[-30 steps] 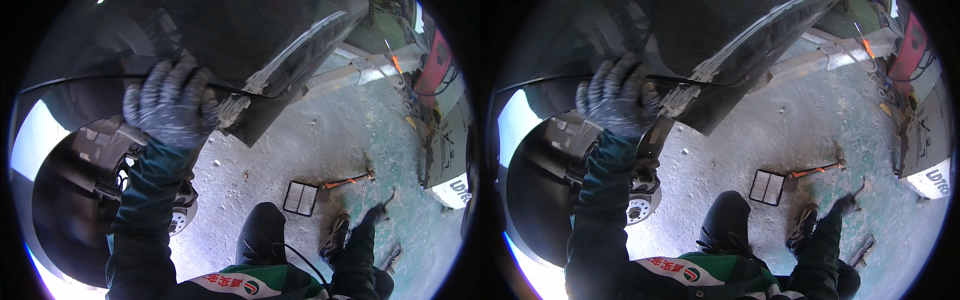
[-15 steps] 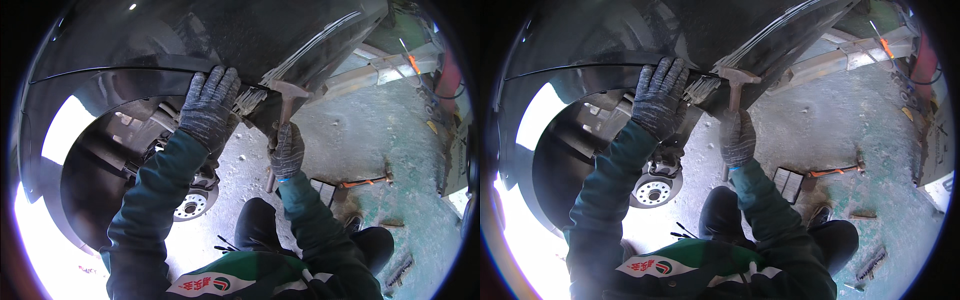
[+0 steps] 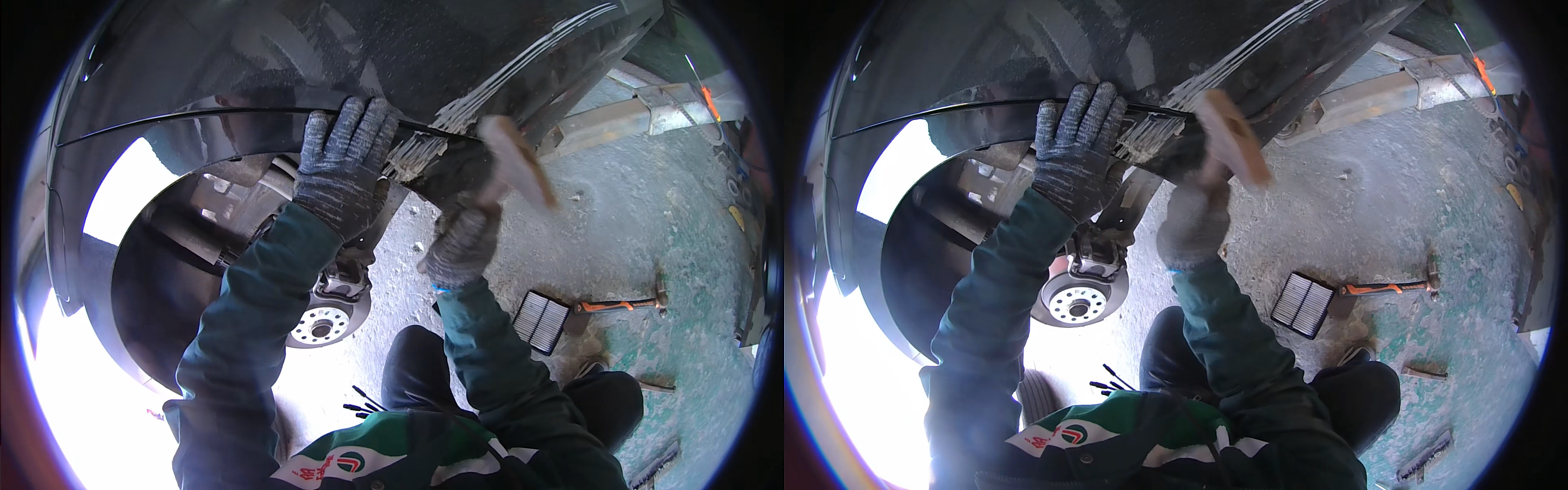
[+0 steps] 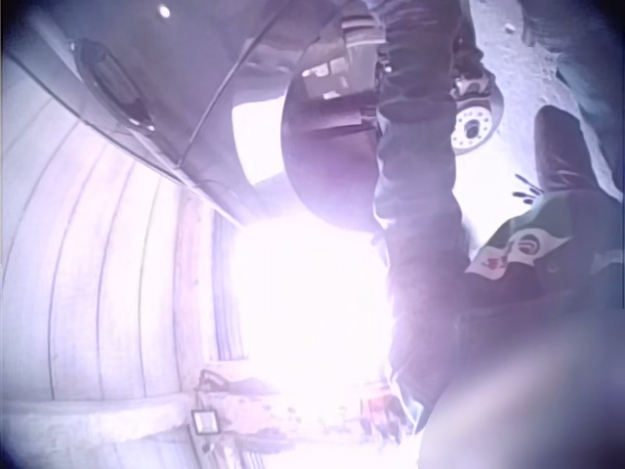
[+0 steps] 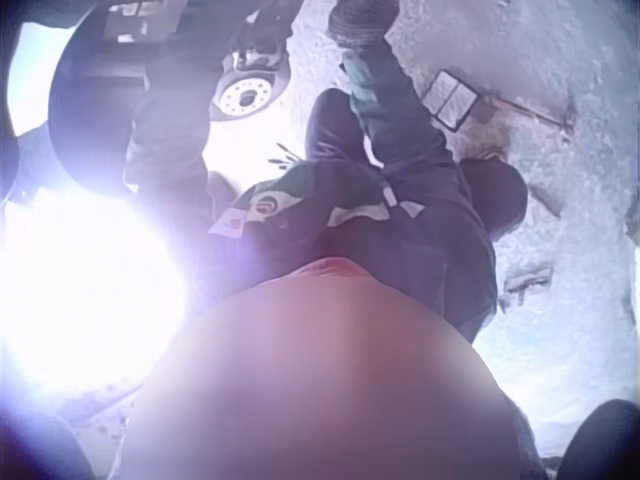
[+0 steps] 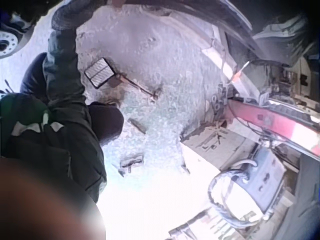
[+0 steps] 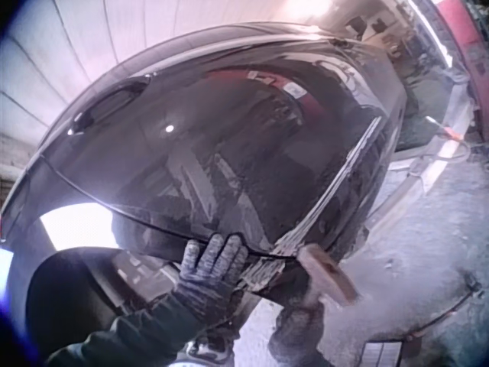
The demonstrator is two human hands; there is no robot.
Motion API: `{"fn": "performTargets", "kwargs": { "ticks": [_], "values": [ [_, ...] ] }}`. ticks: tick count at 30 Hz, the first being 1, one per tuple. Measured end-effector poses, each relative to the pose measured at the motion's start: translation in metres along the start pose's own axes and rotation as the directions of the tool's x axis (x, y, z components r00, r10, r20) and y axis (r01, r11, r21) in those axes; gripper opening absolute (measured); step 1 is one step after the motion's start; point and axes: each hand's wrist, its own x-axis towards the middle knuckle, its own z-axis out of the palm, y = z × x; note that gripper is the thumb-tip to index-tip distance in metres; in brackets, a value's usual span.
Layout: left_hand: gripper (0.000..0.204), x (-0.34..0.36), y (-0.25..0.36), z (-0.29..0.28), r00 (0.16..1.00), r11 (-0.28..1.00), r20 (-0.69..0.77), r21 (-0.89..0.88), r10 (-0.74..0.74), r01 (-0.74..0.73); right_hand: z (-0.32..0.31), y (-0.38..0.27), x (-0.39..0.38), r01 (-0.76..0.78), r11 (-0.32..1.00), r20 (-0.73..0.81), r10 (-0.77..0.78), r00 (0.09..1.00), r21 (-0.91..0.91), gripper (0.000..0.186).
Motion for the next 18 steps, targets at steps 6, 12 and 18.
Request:
{"fn": "performTargets", "kwargs": {
  "ticks": [6, 12, 18],
  "values": [
    [0.084, 0.001, 0.002, -0.001, 1.000, 1.000, 0.005, -0.005, -0.018, 0.018, -0.010, -0.006, 0.013, -0.233, 0.965, -0.068, 0.227, 0.972, -0.117, 0.037],
    [0.083, 0.001, 0.003, 0.002, 1.000, 1.000, 0.003, 0.008, -0.020, 0.020, -0.006, -0.015, 0.024, 0.176, 0.762, 0.225, -0.041, 0.974, -0.623, 0.039],
    [0.081, 0.002, 0.004, 0.004, 1.000, 1.000, -0.015, 0.006, -0.027, 0.027, -0.010, -0.025, 0.032, -0.060, 0.871, 0.100, 0.124, 0.987, -0.488, 0.038]
  ]
}}
